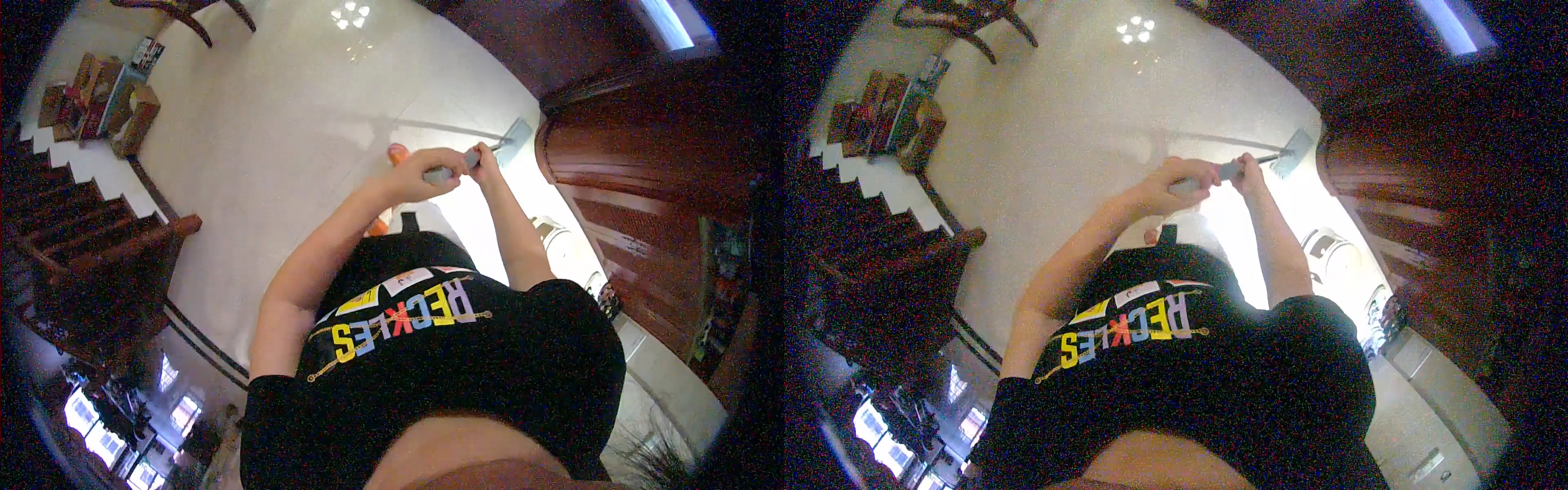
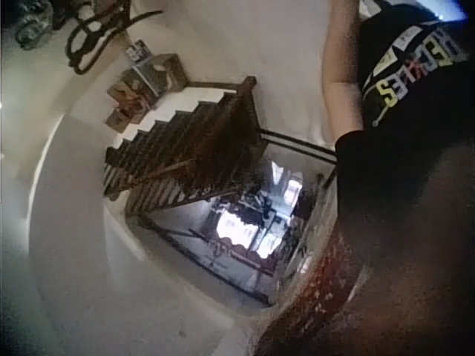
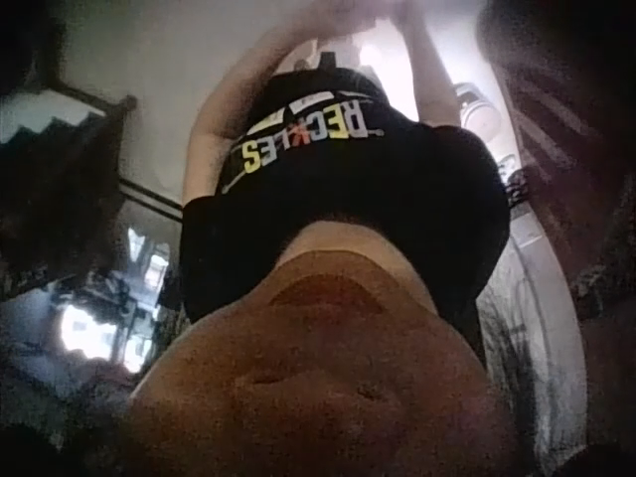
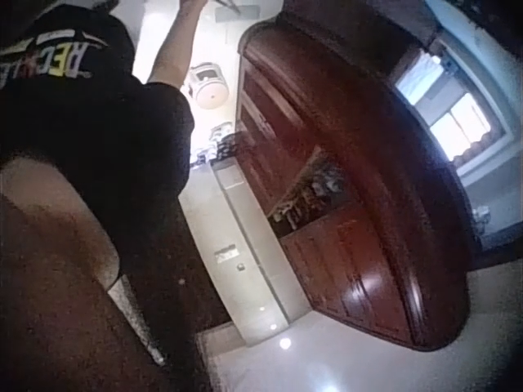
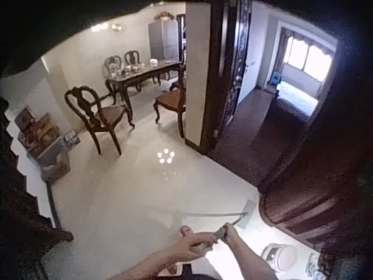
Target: The person mops the floor of a bathroom and then a large tiled room with a flat mop, rinsing the mop head in a bucket of water.
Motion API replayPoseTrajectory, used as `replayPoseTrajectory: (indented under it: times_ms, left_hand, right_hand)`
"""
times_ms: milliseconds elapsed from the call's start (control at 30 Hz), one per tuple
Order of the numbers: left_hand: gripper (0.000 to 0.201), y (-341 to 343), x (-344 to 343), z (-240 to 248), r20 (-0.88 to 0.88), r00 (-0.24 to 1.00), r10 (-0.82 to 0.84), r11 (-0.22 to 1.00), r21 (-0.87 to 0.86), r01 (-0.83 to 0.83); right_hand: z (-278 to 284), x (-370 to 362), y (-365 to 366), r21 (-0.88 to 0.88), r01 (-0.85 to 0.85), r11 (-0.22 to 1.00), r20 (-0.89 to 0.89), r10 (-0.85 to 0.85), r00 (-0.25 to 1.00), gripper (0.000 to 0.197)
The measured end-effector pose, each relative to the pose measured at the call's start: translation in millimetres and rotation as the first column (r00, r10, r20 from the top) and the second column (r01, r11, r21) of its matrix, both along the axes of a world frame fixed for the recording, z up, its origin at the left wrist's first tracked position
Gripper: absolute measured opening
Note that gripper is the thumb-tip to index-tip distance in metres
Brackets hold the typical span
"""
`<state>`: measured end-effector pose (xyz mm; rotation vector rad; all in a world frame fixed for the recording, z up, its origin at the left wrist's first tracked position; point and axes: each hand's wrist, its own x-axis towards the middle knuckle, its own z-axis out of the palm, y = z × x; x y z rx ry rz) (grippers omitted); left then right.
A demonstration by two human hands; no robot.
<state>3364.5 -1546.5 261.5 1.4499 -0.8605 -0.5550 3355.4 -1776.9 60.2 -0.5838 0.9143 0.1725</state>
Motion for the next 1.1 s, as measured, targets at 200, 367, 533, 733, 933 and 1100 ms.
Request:
replayPoseTrajectory:
  times_ms: [200, 367, 533, 733, 933, 1100]
  left_hand:
    - [0.002, -12, 128, 16, -0.224, 0.971, 0.082, 0.996, 0.049, -0.073]
    - [0.006, -31, 229, 14, -0.185, 0.983, 0.012, 1.000, 0.007, -0.011]
    - [0.010, -67, 299, -23, -0.231, 0.963, 0.141, 0.988, -0.021, -0.150]
    - [0.011, -26, 322, -72, -0.255, 0.859, 0.444, 0.882, -0.046, -0.470]
    - [0.006, 49, 260, -51, -0.342, 0.571, 0.746, 0.625, 0.064, -0.778]
    - [0.003, 148, 178, 8, -0.289, 0.365, 0.885, 0.416, 0.142, -0.898]
  right_hand:
    - [-1, 113, -5, -0.019, 0.139, 0.990, -0.063, -0.140, 0.988, 0.007]
    - [5, 218, -23, -0.013, 0.132, 0.991, -0.049, -0.132, 0.990, 0.010]
    - [-16, 313, -68, -0.098, 0.039, 0.994, 0.014, -0.038, 0.999, 0.009]
    - [-35, 407, -9, -0.231, -0.313, 0.921, -0.119, 0.292, 0.949, 0.007]
    - [-35, 404, 110, -0.327, -0.630, 0.704, -0.250, 0.579, 0.776, 0.019]
    - [23, 335, 253, -0.171, -0.744, 0.646, -0.247, 0.703, 0.667, 0.015]
